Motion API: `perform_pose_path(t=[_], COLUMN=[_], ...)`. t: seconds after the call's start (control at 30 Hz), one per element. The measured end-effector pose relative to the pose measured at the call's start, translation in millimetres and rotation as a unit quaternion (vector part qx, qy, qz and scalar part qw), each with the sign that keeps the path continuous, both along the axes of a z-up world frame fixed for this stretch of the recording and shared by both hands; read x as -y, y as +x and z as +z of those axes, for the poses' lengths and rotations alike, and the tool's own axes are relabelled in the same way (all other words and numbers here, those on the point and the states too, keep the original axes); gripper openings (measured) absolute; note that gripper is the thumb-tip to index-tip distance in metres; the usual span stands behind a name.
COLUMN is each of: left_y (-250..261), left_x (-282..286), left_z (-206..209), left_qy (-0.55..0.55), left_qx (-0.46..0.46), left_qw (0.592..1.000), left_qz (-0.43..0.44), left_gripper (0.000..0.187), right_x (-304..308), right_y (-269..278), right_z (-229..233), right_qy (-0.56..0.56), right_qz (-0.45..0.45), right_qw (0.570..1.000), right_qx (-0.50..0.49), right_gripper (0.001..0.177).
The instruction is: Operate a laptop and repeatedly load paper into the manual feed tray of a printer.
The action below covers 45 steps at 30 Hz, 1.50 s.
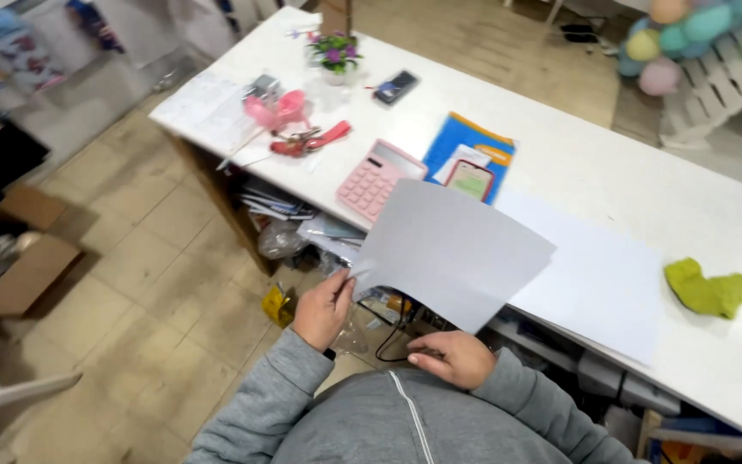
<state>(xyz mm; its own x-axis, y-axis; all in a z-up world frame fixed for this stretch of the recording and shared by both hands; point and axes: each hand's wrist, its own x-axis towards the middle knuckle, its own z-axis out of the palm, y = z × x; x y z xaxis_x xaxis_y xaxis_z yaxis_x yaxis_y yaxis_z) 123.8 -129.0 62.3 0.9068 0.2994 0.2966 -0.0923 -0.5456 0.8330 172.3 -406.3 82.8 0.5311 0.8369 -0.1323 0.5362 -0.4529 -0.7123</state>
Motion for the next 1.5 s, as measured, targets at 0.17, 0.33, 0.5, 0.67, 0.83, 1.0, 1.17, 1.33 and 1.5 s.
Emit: perform_pose_path(t=[0.17,0.33,0.5,0.67,0.83,1.0,1.17,1.33,1.5], left_y=[-91,-197,-314,-427,-522,-597,-642,-667,-674], left_x=[-57,-109,-145,-178,-197,-183,-158,-145,-157], left_z=[17,-3,-31,-27,-33,-79,-124,-149,-188], left_qy=[0.005,-0.213,-0.314,-0.343,-0.330,-0.327,-0.389,-0.435,-0.463], left_qx=[0.036,0.046,0.114,0.114,0.047,0.002,-0.014,-0.004,0.048], left_qw=[0.981,0.933,0.890,0.856,0.796,0.744,0.661,0.600,0.553], left_qz=[0.192,0.286,0.310,0.370,0.504,0.583,0.641,0.671,0.691], left_gripper=[0.027,0.029,0.033,0.035,0.033,0.032,0.035,0.036,0.041], right_x=[-65,-162,-282,-388,-457,-521,-584,-646,-714], right_y=[1,-27,-96,-156,-211,-272,-343,-406,-440], right_z=[-67,-102,-105,-141,-140,-152,-140,-147,-176], right_qy=[0.005,0.012,0.018,0.151,0.153,0.043,-0.044,-0.109,-0.194], right_qz=[-0.001,0.056,0.074,0.048,-0.014,0.042,0.144,0.236,0.296], right_qw=[0.983,0.941,0.816,0.651,0.757,0.816,0.839,0.838,0.819], right_qx=[-0.186,-0.333,-0.572,-0.742,-0.636,-0.575,-0.523,-0.480,-0.452], right_gripper=[0.048,0.061,0.055,0.036,0.019,0.021,0.029,0.031,0.031])
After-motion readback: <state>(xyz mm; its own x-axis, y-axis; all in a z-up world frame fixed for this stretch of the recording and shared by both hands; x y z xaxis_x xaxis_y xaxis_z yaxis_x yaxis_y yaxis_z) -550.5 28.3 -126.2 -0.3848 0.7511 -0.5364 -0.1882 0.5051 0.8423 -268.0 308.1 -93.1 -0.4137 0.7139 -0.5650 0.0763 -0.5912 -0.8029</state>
